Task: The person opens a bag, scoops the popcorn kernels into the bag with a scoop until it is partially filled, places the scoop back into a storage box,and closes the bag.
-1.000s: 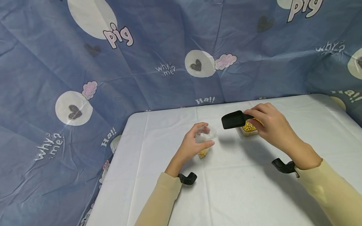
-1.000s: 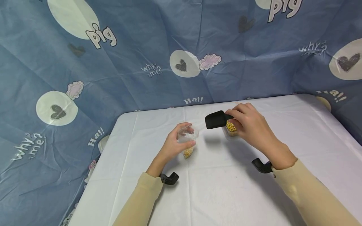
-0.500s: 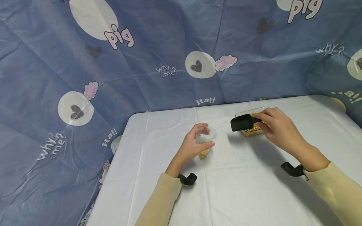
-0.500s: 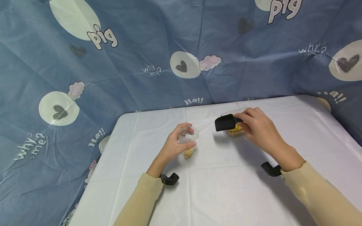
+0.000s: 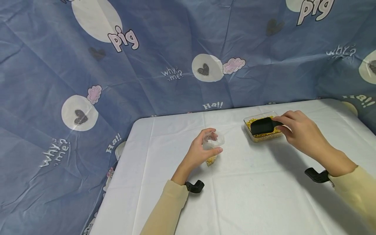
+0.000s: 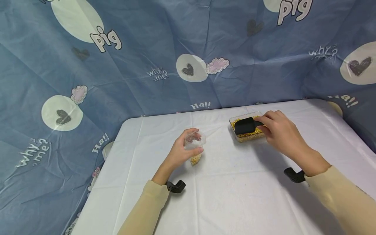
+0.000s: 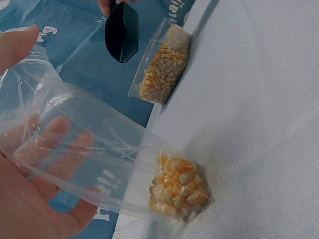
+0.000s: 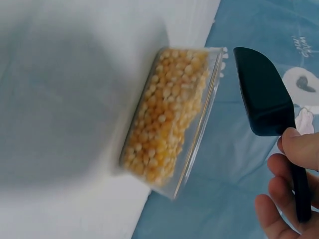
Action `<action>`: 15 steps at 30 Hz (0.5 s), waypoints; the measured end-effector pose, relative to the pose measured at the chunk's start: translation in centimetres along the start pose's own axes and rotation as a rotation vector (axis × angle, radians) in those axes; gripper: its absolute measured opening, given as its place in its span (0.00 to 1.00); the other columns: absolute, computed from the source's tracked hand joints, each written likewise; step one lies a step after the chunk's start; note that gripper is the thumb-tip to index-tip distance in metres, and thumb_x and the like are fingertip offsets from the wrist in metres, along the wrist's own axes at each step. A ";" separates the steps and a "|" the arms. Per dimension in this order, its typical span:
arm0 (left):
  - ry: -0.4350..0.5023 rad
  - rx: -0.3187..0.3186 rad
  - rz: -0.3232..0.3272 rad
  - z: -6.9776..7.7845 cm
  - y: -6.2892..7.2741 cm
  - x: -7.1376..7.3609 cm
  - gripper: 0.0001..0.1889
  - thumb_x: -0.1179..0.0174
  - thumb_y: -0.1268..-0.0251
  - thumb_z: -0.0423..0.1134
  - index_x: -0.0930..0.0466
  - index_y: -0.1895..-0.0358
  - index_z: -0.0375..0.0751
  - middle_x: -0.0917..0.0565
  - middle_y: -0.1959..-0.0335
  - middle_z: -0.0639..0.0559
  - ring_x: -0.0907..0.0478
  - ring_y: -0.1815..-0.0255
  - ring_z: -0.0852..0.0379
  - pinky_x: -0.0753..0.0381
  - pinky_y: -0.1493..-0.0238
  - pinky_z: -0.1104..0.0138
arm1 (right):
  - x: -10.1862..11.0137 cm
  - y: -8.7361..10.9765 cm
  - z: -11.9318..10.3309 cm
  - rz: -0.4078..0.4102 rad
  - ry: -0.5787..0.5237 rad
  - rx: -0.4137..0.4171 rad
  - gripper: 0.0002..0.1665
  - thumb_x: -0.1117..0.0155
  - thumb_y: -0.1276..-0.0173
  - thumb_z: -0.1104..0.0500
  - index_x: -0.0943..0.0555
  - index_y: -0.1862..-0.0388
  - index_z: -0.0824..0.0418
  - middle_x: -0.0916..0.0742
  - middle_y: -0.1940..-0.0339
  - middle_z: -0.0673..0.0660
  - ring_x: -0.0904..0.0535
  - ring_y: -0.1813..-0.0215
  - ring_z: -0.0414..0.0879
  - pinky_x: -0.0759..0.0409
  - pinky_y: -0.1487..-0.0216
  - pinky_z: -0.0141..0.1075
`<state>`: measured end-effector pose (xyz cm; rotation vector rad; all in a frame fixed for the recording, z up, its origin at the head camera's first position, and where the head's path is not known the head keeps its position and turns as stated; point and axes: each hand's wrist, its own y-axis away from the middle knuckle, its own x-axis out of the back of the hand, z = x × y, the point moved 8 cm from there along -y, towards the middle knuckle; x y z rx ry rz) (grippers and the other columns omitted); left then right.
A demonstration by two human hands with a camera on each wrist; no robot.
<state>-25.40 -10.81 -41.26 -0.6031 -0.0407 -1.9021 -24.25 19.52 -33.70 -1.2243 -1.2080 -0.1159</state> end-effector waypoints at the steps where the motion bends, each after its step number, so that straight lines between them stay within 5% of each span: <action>1: 0.001 0.003 -0.001 0.0 0.0 0.0 0.35 0.29 0.37 0.49 0.35 0.29 0.61 0.22 0.38 0.45 0.26 0.40 0.60 0.39 0.31 0.48 | 0.1 0.0 0.2 -0.004 0.002 -0.002 0.22 0.24 0.48 0.74 0.14 0.52 0.63 0.16 0.62 0.55 0.25 0.58 0.54 0.26 0.64 0.46; 15: 0.002 -0.005 -0.003 0.1 0.0 -0.1 0.35 0.28 0.38 0.47 0.35 0.29 0.60 0.22 0.39 0.45 0.25 0.41 0.60 0.40 0.30 0.47 | 1.0 0.2 1.8 -0.050 0.071 0.072 0.22 0.24 0.52 0.75 0.14 0.55 0.65 0.16 0.65 0.57 0.24 0.63 0.55 0.24 0.66 0.48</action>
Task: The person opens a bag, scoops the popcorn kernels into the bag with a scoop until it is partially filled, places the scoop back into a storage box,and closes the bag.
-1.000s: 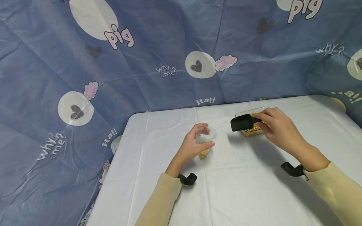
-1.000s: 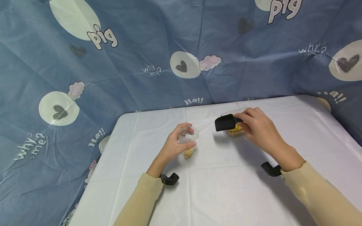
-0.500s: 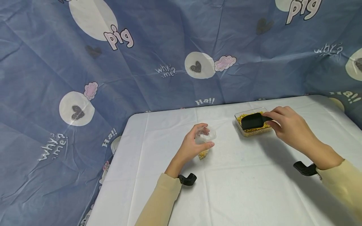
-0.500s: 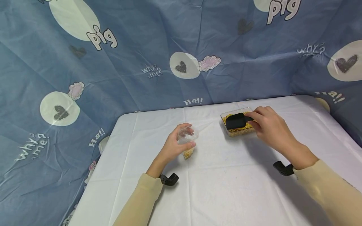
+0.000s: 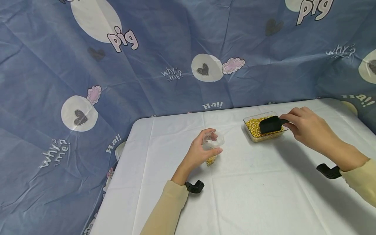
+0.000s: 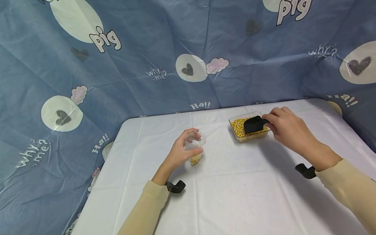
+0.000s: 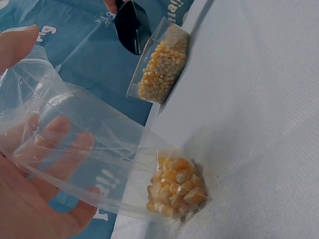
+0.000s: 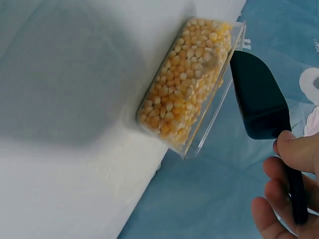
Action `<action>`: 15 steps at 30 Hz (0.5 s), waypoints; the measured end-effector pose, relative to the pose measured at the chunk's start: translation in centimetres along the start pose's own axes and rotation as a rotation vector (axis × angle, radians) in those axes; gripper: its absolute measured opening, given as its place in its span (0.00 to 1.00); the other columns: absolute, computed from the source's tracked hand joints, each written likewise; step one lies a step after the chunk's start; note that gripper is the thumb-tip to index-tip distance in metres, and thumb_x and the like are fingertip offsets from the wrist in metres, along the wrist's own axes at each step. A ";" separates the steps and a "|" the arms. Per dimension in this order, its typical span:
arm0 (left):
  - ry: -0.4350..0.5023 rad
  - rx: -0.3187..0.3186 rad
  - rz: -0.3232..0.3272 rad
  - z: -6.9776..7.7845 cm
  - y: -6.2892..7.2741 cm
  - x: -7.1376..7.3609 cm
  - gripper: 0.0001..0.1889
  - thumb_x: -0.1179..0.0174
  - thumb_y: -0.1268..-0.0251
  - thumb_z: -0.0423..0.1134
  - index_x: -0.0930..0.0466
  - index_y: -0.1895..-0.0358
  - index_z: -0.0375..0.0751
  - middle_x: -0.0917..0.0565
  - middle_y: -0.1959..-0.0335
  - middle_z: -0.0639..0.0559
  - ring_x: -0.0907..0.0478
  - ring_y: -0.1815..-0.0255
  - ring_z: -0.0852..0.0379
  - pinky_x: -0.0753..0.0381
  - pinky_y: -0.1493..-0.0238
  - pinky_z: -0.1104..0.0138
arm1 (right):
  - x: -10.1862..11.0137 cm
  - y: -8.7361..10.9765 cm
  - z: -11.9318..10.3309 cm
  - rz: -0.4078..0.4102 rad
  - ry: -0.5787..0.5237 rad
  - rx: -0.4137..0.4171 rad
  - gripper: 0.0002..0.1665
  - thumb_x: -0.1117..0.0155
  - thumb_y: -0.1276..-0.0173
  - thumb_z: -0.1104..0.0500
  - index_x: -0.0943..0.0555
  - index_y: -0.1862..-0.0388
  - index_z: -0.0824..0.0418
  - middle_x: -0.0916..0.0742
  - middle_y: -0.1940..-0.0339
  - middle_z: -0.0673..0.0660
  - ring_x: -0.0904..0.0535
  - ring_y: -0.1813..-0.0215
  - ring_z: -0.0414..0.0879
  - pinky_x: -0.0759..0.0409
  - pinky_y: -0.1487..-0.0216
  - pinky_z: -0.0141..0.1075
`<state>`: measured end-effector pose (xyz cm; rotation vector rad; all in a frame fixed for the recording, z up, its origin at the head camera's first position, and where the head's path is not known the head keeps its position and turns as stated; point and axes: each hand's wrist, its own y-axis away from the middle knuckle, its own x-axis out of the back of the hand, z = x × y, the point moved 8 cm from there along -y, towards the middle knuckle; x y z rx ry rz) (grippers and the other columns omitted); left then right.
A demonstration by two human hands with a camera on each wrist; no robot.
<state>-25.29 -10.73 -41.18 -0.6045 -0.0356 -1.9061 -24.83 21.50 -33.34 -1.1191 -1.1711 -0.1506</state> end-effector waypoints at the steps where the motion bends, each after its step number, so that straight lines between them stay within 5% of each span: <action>1: 0.000 -0.001 0.000 0.0 0.0 0.0 0.35 0.28 0.38 0.47 0.35 0.29 0.60 0.22 0.39 0.45 0.25 0.41 0.60 0.40 0.30 0.47 | 0.0 0.0 0.0 -0.006 0.007 0.008 0.22 0.25 0.52 0.75 0.14 0.55 0.65 0.16 0.65 0.57 0.24 0.63 0.56 0.24 0.67 0.48; 15: 0.001 -0.004 0.003 -0.1 0.0 0.1 0.35 0.28 0.38 0.47 0.35 0.29 0.60 0.22 0.39 0.45 0.25 0.41 0.58 0.38 0.32 0.48 | 0.1 -1.4 0.6 -0.120 0.092 0.048 0.18 0.23 0.52 0.73 0.14 0.59 0.65 0.18 0.67 0.58 0.23 0.62 0.61 0.23 0.64 0.52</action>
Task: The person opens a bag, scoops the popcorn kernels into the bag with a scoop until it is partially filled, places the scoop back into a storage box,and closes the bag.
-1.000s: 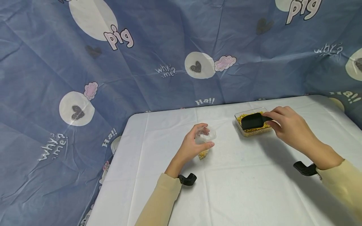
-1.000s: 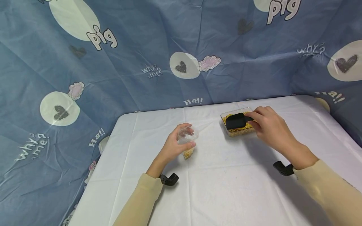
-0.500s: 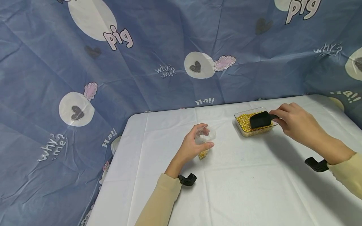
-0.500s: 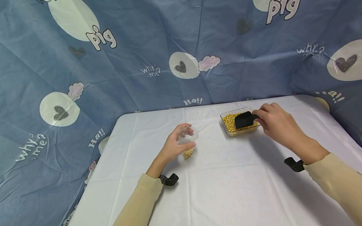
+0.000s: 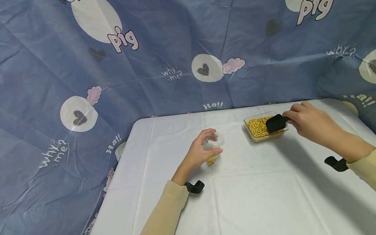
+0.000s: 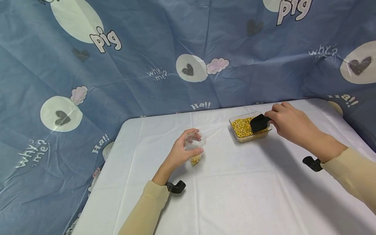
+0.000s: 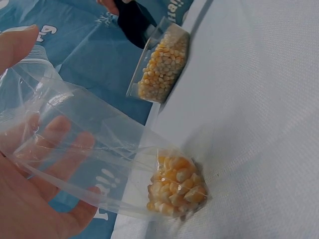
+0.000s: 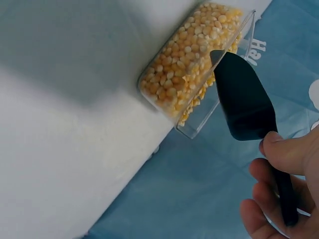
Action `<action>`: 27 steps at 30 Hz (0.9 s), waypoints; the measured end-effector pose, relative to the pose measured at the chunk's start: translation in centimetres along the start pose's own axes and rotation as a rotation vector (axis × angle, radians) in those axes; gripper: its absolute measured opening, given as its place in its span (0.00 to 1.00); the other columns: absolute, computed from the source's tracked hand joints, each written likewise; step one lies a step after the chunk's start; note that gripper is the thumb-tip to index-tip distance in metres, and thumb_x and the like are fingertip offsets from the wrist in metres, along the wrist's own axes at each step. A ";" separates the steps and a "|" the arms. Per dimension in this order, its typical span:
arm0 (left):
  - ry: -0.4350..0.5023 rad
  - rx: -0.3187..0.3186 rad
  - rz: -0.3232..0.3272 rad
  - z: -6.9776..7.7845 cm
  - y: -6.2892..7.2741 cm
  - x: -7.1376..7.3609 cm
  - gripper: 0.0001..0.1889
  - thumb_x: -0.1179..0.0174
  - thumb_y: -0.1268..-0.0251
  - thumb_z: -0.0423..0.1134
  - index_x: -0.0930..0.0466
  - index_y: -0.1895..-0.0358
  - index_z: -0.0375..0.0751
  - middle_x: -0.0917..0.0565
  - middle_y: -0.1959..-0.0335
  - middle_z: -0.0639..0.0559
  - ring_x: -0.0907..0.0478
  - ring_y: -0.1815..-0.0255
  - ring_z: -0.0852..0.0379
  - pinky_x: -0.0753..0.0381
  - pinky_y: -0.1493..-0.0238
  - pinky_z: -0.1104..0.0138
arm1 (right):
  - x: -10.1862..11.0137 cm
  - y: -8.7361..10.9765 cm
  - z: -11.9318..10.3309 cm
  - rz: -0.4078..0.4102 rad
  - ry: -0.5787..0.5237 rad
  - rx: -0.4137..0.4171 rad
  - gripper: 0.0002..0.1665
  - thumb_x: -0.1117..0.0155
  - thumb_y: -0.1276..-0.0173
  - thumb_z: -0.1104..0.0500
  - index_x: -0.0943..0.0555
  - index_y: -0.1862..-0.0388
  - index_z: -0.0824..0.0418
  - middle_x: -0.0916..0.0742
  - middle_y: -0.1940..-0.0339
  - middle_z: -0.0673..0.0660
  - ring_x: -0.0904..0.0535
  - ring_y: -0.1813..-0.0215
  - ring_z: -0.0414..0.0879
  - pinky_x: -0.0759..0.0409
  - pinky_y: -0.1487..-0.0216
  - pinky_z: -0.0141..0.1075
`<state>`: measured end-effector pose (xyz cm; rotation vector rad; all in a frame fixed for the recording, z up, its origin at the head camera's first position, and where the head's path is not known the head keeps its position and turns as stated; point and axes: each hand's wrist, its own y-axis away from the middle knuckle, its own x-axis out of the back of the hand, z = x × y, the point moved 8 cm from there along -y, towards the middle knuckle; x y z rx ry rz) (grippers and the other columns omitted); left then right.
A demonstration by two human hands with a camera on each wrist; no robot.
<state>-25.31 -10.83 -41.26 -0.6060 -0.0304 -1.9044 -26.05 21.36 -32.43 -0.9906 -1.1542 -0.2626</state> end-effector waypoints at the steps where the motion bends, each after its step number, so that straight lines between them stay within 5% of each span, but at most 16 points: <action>1: -0.003 0.000 0.001 0.0 0.0 0.0 0.35 0.28 0.38 0.48 0.35 0.29 0.60 0.22 0.39 0.45 0.25 0.41 0.58 0.38 0.31 0.48 | 0.0 -0.1 0.1 -0.012 0.006 0.000 0.18 0.23 0.52 0.73 0.14 0.60 0.65 0.18 0.67 0.58 0.24 0.62 0.60 0.23 0.64 0.52; 15: 0.001 0.016 0.003 -0.2 0.1 0.0 0.34 0.29 0.38 0.49 0.34 0.30 0.61 0.22 0.39 0.45 0.25 0.41 0.59 0.40 0.30 0.47 | 0.3 -1.3 0.2 -0.096 0.075 0.077 0.19 0.22 0.56 0.76 0.15 0.65 0.63 0.21 0.70 0.57 0.27 0.65 0.58 0.23 0.69 0.49; 27: -0.002 0.011 0.002 -0.3 0.0 -0.1 0.35 0.28 0.38 0.47 0.34 0.30 0.60 0.22 0.39 0.45 0.25 0.40 0.59 0.37 0.32 0.48 | 0.4 -1.8 -0.2 -0.146 0.189 0.142 0.20 0.32 0.62 0.82 0.17 0.68 0.67 0.26 0.75 0.59 0.32 0.70 0.58 0.28 0.76 0.46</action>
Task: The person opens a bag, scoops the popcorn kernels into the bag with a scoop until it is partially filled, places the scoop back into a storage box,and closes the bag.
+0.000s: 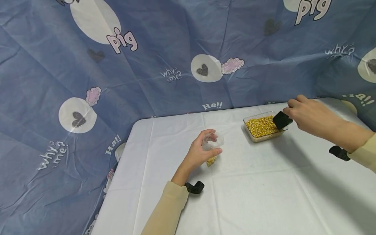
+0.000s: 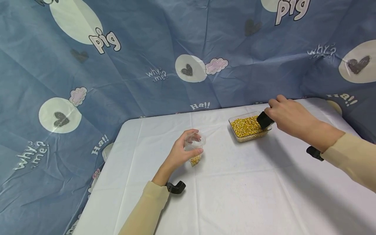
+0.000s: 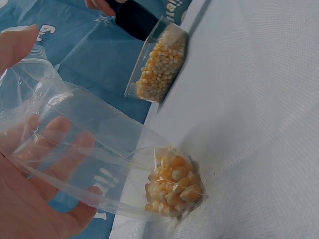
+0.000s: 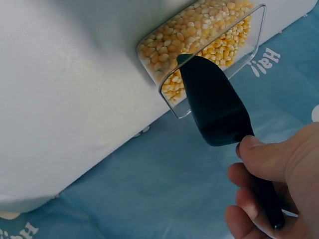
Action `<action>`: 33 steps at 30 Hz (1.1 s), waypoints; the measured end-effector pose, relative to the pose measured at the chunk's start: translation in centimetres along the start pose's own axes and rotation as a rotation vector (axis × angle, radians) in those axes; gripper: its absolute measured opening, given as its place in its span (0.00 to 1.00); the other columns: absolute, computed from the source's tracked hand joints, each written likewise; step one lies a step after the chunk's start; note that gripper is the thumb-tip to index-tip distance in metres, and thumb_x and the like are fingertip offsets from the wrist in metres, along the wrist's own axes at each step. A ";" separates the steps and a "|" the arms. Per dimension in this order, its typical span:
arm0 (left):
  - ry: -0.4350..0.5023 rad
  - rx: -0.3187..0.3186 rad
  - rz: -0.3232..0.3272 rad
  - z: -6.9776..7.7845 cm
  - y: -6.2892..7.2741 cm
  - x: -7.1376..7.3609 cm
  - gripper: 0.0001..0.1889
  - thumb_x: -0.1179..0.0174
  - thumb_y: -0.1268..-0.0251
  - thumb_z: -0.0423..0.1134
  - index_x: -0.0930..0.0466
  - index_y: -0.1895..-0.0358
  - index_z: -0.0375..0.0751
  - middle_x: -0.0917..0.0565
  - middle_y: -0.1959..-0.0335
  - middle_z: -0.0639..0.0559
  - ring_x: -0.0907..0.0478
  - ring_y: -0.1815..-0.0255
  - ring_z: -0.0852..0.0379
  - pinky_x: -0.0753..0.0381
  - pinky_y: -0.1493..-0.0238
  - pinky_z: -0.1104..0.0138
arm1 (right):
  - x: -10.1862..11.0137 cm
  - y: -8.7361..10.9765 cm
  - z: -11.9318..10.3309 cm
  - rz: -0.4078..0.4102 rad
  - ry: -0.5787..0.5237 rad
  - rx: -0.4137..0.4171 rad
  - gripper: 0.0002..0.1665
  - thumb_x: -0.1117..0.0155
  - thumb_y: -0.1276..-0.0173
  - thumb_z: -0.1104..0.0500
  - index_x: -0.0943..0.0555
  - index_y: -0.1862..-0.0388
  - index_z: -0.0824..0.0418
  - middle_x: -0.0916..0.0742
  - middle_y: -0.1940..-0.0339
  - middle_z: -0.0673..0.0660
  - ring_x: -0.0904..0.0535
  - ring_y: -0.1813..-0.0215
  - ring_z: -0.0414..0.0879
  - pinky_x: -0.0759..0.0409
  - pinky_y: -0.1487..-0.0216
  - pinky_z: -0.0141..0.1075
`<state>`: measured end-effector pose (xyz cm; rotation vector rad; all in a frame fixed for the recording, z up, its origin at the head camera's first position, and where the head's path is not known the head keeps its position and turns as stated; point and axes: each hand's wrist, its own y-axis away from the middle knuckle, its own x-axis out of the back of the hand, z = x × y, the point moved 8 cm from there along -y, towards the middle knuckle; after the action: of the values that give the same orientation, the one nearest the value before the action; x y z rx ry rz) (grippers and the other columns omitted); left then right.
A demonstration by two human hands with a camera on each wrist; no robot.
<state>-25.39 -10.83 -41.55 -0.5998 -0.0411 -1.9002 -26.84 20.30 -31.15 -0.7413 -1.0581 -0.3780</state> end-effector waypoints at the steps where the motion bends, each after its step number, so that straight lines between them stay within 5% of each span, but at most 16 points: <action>1: 0.000 0.001 -0.001 0.0 0.0 0.0 0.35 0.28 0.38 0.48 0.34 0.30 0.60 0.22 0.39 0.45 0.25 0.40 0.59 0.37 0.32 0.48 | 0.0 0.0 0.0 -0.003 0.004 0.002 0.20 0.32 0.62 0.82 0.17 0.68 0.67 0.26 0.75 0.59 0.32 0.70 0.58 0.28 0.76 0.46; 15: 0.016 -0.003 -0.009 -0.2 0.0 0.0 0.37 0.28 0.38 0.47 0.36 0.28 0.61 0.22 0.39 0.47 0.25 0.40 0.58 0.36 0.34 0.47 | -0.7 -0.2 0.5 -0.083 0.005 -0.038 0.18 0.32 0.58 0.82 0.17 0.69 0.66 0.25 0.74 0.60 0.30 0.70 0.59 0.26 0.77 0.48; 26: 0.041 0.033 -0.015 1.9 0.3 0.0 0.37 0.29 0.38 0.35 0.37 0.27 0.46 0.24 0.38 0.37 0.26 0.37 0.42 0.38 0.32 0.43 | -2.3 0.3 1.6 -0.106 -0.114 -0.127 0.15 0.26 0.53 0.76 0.15 0.69 0.61 0.23 0.73 0.57 0.28 0.68 0.59 0.24 0.68 0.51; 33: 0.015 0.020 -0.011 0.1 0.1 0.0 0.37 0.28 0.38 0.43 0.37 0.28 0.57 0.22 0.38 0.48 0.25 0.39 0.54 0.38 0.32 0.46 | -3.4 1.0 2.1 -0.118 -0.206 -0.174 0.15 0.23 0.50 0.74 0.15 0.65 0.62 0.21 0.71 0.55 0.25 0.65 0.59 0.24 0.62 0.53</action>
<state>-25.27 -10.84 -41.46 -0.5721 -0.0539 -1.9130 -29.12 22.25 -33.97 -0.8887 -1.2782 -0.5079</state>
